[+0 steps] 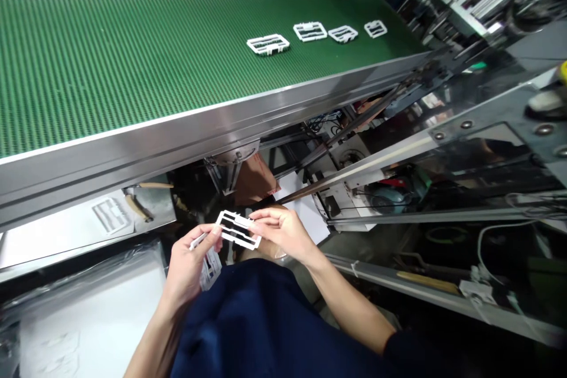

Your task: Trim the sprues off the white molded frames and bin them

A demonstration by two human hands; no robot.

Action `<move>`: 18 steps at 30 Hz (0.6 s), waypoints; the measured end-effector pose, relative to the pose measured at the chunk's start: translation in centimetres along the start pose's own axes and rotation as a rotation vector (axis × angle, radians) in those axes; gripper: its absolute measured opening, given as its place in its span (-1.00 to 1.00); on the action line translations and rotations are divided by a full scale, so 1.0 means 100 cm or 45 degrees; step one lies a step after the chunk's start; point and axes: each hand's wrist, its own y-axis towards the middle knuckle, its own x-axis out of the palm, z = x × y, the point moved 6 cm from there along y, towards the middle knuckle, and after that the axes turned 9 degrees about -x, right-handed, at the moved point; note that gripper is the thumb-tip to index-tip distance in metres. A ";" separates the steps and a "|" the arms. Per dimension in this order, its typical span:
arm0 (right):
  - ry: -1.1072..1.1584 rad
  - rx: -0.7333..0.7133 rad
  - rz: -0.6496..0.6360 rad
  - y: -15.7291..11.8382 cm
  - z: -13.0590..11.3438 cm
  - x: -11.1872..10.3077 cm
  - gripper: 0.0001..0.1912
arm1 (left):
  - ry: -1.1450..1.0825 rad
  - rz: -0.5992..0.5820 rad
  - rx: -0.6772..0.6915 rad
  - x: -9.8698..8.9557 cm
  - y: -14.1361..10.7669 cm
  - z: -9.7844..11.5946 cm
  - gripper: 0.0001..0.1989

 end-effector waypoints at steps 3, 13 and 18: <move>-0.068 -0.015 0.049 0.001 0.005 -0.003 -0.63 | 0.070 0.020 0.074 0.002 -0.005 0.007 -0.82; -0.031 -0.031 0.078 -0.001 0.006 -0.004 -0.69 | 0.045 -0.077 0.078 0.001 -0.002 0.020 -0.78; -0.045 -0.030 0.075 -0.003 0.005 -0.005 -0.69 | 0.272 -0.125 0.061 0.000 0.003 0.028 -0.77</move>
